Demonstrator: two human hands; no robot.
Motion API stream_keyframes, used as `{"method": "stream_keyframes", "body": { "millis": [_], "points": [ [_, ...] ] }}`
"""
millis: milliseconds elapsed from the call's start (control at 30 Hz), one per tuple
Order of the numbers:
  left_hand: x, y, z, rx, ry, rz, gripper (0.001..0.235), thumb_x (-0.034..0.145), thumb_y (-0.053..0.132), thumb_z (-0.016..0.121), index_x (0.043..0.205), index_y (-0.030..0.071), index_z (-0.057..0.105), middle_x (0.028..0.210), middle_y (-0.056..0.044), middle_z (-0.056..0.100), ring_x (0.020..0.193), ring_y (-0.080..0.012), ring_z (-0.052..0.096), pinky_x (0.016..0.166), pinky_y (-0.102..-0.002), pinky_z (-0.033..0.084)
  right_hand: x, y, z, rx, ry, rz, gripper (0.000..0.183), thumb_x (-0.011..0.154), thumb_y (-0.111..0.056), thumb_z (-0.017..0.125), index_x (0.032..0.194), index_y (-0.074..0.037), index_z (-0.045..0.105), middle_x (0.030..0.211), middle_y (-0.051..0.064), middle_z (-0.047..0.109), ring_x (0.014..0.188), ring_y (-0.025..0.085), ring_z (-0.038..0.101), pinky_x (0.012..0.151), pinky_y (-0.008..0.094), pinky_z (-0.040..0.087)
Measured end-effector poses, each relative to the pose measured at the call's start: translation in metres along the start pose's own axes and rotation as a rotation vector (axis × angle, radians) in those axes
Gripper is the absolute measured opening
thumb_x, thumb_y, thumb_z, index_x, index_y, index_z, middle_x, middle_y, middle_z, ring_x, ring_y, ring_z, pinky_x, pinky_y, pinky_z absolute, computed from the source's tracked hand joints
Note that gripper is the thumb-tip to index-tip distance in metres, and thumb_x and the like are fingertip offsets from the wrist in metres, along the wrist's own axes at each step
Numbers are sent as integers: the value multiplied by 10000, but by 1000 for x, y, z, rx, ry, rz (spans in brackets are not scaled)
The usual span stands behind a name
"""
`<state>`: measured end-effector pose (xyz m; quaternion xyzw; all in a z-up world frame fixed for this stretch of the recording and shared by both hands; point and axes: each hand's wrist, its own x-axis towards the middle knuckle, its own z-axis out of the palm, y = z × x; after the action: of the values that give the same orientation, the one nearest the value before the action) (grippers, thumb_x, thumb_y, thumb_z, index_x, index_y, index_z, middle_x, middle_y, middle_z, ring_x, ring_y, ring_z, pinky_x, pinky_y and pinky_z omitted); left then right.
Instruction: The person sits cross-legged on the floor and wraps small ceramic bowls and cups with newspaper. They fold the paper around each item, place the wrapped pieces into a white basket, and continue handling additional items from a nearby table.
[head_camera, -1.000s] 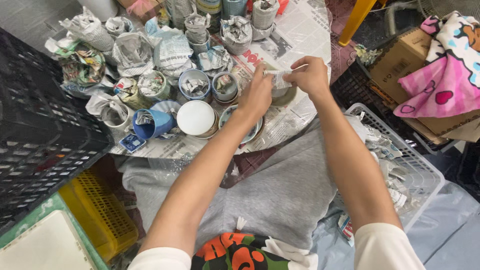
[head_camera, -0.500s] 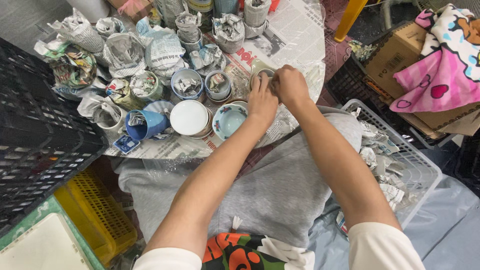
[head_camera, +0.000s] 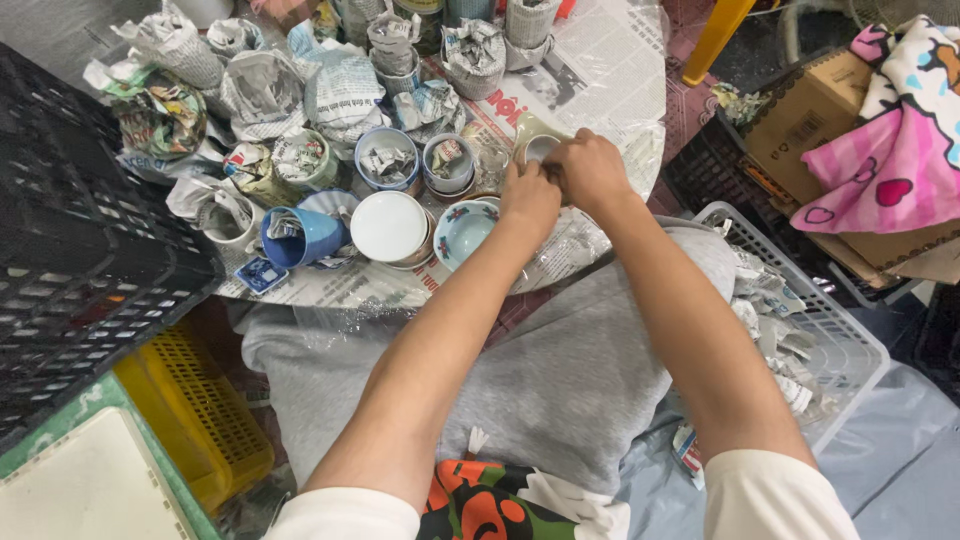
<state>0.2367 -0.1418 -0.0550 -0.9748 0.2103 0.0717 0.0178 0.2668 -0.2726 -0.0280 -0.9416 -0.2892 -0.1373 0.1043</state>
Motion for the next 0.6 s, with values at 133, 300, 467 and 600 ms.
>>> {"method": "stream_keyframes", "body": {
  "millis": [133, 300, 467, 600],
  "points": [
    [9, 1, 1, -43, -13, -18, 346, 981, 187, 542, 1287, 111, 686, 1361, -60, 645, 1359, -255, 494, 1181, -587, 283, -1, -2, -10, 67, -57, 76, 221, 773, -151, 746, 966, -200, 843, 890, 123, 755, 881, 340, 679, 798, 444, 563],
    [12, -1, 4, -158, 13, -48, 411, 967, 175, 515, 1362, 97, 597, 1357, -88, 619, 1333, -258, 500, 1164, -576, 282, 1, -2, -20, 301, -59, 246, 234, 809, -104, 696, 1003, -141, 822, 890, 172, 751, 832, 358, 715, 807, 444, 567],
    [15, -2, 5, -287, 48, -96, 435, 937, 207, 521, 1360, 123, 575, 1413, -94, 545, 1374, -261, 434, 1159, -580, 255, 8, -7, -24, 417, 81, 376, 250, 873, -56, 632, 1037, -116, 810, 903, 185, 750, 802, 341, 733, 816, 409, 582],
    [11, 1, 1, -290, 34, -83, 417, 945, 213, 515, 1349, 142, 592, 1453, -119, 507, 1404, -283, 400, 1173, -587, 236, 16, -12, -26, 500, 131, 393, 212, 883, -81, 674, 1052, -84, 802, 949, 164, 763, 836, 304, 745, 812, 395, 574]
  ]
}}
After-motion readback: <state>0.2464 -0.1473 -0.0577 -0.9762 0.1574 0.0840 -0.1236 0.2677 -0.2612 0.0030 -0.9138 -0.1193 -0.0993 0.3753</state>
